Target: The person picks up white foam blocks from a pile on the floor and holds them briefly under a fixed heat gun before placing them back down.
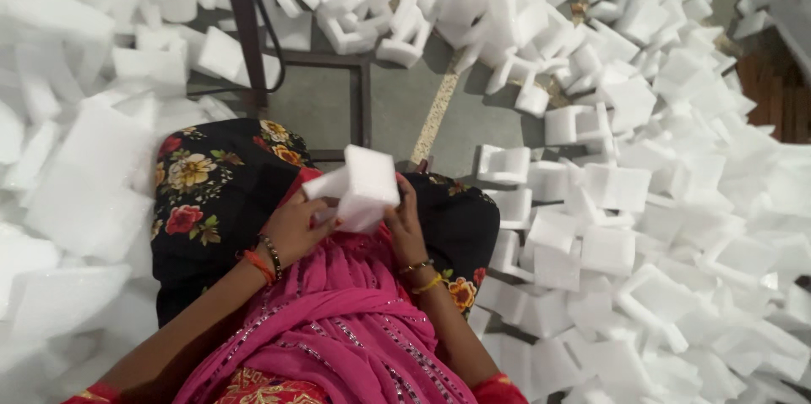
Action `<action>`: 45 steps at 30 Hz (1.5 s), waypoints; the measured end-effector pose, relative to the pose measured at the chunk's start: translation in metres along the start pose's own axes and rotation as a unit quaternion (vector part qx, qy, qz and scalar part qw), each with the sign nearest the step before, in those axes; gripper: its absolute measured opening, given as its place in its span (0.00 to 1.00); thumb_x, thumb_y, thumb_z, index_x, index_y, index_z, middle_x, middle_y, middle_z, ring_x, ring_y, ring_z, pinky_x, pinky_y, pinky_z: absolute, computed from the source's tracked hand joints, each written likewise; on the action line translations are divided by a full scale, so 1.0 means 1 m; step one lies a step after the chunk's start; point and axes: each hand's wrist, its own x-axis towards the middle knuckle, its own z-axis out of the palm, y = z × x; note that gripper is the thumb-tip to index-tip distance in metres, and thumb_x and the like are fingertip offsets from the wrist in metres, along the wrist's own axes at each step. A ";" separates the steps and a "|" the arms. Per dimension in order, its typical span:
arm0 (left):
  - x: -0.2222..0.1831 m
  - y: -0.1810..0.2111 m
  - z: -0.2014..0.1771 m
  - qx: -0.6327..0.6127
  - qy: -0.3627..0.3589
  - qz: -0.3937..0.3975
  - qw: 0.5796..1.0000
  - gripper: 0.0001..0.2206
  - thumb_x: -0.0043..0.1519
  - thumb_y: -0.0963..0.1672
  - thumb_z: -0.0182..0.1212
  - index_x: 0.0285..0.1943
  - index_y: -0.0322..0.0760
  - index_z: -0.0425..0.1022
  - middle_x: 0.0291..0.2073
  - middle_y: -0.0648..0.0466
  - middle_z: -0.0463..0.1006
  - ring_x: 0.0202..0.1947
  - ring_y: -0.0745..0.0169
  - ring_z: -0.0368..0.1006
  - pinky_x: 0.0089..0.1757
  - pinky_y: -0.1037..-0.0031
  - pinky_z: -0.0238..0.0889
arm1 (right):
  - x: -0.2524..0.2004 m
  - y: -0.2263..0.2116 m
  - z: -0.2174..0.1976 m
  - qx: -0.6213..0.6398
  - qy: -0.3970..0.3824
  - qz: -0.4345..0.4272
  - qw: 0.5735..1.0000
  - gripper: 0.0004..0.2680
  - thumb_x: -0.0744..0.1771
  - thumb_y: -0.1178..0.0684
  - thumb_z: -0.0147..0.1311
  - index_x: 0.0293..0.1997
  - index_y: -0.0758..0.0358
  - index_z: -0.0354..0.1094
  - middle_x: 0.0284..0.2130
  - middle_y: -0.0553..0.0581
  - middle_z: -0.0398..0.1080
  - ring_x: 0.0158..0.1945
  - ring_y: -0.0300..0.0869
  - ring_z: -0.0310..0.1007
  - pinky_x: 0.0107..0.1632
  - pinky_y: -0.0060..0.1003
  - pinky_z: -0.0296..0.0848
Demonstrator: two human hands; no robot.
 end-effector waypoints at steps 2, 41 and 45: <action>-0.003 0.008 0.008 -0.025 0.023 0.034 0.999 0.19 0.56 0.52 0.69 0.55 0.48 0.80 0.49 0.43 0.76 0.46 0.47 0.78 0.46 0.64 0.72 | -0.002 -0.004 0.000 0.014 -0.010 -0.044 0.999 0.23 0.68 0.55 0.51 0.74 0.60 0.48 0.69 0.62 0.53 0.70 0.46 0.56 0.70 0.41 0.57; -0.014 0.103 -0.035 -0.711 -0.051 0.016 0.701 0.36 0.64 0.49 0.56 0.80 0.47 0.43 0.75 0.52 0.50 0.74 0.53 0.48 0.67 0.58 0.47 | -0.086 -0.172 0.041 -0.176 0.066 -0.252 0.949 0.43 0.64 0.37 0.67 0.78 0.74 0.33 0.52 0.65 0.74 0.50 0.47 0.79 0.51 0.40 0.78; -0.008 0.103 -0.021 -0.580 -0.019 0.154 0.800 0.35 0.68 0.48 0.53 0.83 0.41 0.39 0.82 0.52 0.38 0.81 0.55 0.34 0.72 0.62 0.33 | -0.097 -0.152 0.054 -0.247 0.119 -0.352 0.895 0.44 0.63 0.39 0.68 0.81 0.68 0.32 0.65 0.68 0.62 0.61 0.49 0.73 0.59 0.39 0.75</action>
